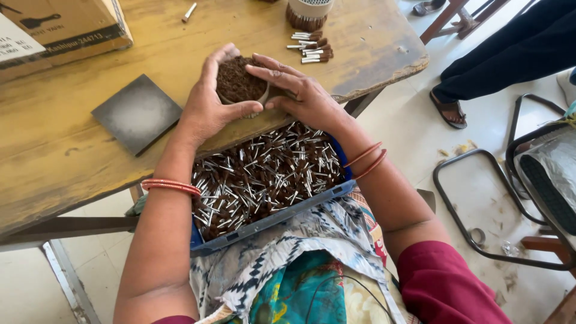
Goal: The person sits at a workbench assembling brushes. They take clumps of brown bristle material, press and pull them through the perforated metal base of a brush, trim loose fibers, and place the finished brush into a bowl with completed brushes, repeating the process.
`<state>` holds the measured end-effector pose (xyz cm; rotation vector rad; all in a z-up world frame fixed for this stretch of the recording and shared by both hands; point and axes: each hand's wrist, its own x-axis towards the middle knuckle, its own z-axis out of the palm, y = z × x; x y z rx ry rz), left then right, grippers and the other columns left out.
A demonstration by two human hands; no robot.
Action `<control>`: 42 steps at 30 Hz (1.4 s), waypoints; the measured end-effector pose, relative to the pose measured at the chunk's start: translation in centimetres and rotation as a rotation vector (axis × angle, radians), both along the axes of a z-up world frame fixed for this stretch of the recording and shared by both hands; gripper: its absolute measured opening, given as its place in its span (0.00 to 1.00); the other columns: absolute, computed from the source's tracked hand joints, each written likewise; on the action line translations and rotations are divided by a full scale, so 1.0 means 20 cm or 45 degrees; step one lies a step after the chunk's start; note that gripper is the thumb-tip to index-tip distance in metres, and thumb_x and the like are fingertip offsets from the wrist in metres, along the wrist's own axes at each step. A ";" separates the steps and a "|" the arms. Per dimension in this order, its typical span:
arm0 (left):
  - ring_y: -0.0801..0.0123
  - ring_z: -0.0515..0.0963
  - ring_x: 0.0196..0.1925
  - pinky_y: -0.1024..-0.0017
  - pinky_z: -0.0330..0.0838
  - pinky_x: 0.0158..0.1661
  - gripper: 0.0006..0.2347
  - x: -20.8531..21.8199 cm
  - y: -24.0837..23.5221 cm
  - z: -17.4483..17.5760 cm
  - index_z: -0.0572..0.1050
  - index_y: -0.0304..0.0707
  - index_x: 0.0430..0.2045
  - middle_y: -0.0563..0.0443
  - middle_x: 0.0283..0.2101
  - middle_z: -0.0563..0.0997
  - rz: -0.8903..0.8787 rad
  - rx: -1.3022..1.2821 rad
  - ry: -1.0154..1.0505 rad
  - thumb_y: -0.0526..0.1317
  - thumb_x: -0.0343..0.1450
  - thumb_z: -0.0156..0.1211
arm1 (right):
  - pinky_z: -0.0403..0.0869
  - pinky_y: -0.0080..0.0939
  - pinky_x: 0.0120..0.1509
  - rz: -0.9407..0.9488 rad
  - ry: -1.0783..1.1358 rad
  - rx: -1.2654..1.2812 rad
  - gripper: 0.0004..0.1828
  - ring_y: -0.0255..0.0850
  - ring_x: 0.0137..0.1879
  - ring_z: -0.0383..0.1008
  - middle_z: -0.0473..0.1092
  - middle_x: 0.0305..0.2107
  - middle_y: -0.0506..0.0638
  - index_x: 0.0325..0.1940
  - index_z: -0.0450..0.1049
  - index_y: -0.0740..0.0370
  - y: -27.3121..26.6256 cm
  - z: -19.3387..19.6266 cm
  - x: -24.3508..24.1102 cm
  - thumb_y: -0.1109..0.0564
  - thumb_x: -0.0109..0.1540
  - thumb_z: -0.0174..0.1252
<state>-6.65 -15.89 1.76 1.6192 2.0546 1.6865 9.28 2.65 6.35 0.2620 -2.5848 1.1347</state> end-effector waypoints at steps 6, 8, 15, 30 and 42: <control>0.59 0.74 0.70 0.63 0.68 0.69 0.43 -0.01 0.05 0.06 0.65 0.43 0.67 0.46 0.67 0.74 0.061 -0.334 -0.158 0.55 0.57 0.81 | 0.63 0.52 0.82 -0.014 0.211 0.468 0.35 0.53 0.81 0.54 0.57 0.74 0.54 0.75 0.64 0.51 -0.04 -0.04 -0.04 0.62 0.63 0.62; 0.56 0.72 0.69 0.61 0.66 0.68 0.44 -0.02 0.05 0.05 0.64 0.40 0.67 0.42 0.67 0.72 0.020 -0.312 -0.066 0.53 0.56 0.82 | 0.62 0.52 0.82 -0.014 0.216 0.484 0.35 0.53 0.81 0.54 0.58 0.73 0.54 0.76 0.64 0.52 -0.04 -0.06 -0.05 0.62 0.64 0.61; 0.54 0.71 0.70 0.60 0.65 0.68 0.44 -0.01 0.07 0.05 0.63 0.41 0.68 0.42 0.67 0.71 0.023 -0.380 -0.075 0.50 0.57 0.82 | 0.56 0.55 0.85 -0.017 0.285 0.502 0.36 0.52 0.81 0.54 0.59 0.73 0.55 0.76 0.62 0.56 -0.06 -0.06 -0.03 0.68 0.63 0.56; 0.46 0.76 0.65 0.57 0.71 0.62 0.62 0.02 0.09 0.14 0.31 0.41 0.73 0.33 0.67 0.72 0.098 -0.355 -0.250 0.50 0.56 0.84 | 0.44 0.60 0.87 -0.062 0.020 0.740 0.60 0.54 0.85 0.46 0.49 0.79 0.62 0.83 0.43 0.66 0.04 0.08 -0.20 0.17 0.63 0.32; 0.39 0.68 0.67 0.53 0.62 0.65 0.64 0.03 0.08 0.05 0.33 0.38 0.72 0.21 0.66 0.61 0.385 -0.154 -0.034 0.44 0.53 0.90 | 0.53 0.55 0.84 -0.118 0.020 -1.418 0.54 0.52 0.84 0.45 0.46 0.79 0.59 0.83 0.41 0.55 0.02 -0.11 -0.31 0.18 0.64 0.30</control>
